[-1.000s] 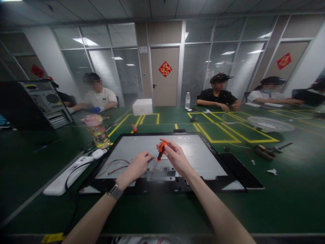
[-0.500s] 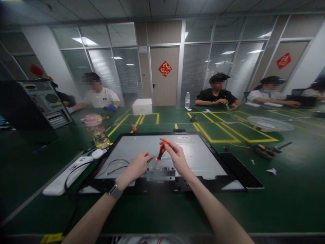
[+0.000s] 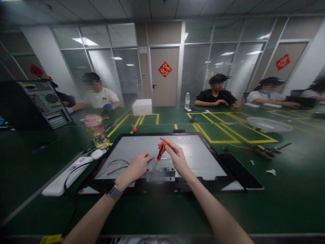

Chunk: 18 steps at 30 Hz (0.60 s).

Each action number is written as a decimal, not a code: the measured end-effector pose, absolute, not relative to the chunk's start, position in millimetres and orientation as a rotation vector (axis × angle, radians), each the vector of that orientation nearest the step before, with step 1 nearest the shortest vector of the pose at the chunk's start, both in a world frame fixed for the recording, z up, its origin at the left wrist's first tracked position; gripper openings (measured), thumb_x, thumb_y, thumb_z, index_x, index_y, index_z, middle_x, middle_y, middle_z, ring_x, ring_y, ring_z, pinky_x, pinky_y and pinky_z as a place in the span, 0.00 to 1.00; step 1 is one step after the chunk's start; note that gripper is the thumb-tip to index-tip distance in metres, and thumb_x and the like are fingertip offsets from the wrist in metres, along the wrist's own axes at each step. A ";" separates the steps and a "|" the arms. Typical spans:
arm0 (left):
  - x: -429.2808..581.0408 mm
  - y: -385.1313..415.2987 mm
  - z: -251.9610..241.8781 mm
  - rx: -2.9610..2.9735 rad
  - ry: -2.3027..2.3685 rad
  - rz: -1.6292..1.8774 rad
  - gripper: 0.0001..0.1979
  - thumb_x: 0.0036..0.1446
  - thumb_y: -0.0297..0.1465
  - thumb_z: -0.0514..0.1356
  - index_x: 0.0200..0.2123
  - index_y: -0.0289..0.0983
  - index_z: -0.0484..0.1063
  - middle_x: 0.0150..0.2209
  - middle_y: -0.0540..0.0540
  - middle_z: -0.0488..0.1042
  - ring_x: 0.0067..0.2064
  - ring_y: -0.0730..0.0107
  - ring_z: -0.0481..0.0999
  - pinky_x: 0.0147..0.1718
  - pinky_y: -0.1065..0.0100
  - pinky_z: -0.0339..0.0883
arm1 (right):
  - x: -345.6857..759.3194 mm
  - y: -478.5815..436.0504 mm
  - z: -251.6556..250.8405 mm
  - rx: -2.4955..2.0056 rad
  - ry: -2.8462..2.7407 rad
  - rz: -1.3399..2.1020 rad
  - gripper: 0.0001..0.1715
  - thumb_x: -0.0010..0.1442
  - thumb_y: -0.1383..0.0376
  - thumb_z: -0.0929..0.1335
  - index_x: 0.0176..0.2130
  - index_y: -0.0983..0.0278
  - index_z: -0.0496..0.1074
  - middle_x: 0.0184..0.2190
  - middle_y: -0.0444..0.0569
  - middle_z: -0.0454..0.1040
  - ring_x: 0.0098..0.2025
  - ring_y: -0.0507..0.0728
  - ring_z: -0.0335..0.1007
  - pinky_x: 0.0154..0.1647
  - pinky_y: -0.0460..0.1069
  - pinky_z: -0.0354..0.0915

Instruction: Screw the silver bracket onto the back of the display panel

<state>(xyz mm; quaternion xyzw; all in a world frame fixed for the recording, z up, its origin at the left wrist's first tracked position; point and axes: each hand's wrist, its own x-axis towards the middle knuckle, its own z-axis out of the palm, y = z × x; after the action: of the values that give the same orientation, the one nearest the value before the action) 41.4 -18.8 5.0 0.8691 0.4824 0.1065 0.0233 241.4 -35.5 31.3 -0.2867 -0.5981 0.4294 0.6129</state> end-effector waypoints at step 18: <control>43.3 -27.9 30.5 2.820 1.551 0.184 0.16 0.59 0.20 0.49 0.42 0.34 0.74 0.40 0.39 0.74 0.42 0.59 0.73 0.44 0.60 0.65 | 239.1 -36.2 34.6 -0.700 -1.326 0.959 0.13 0.54 0.57 0.73 0.40 0.57 0.78 0.31 0.44 0.75 0.36 0.56 0.71 0.41 0.52 0.66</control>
<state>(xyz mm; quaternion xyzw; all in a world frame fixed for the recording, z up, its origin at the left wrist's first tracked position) 43.3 -27.9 30.5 0.8740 0.4808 0.0569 -0.0412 239.1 -36.2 34.6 -0.3056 -0.5790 0.4188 0.6292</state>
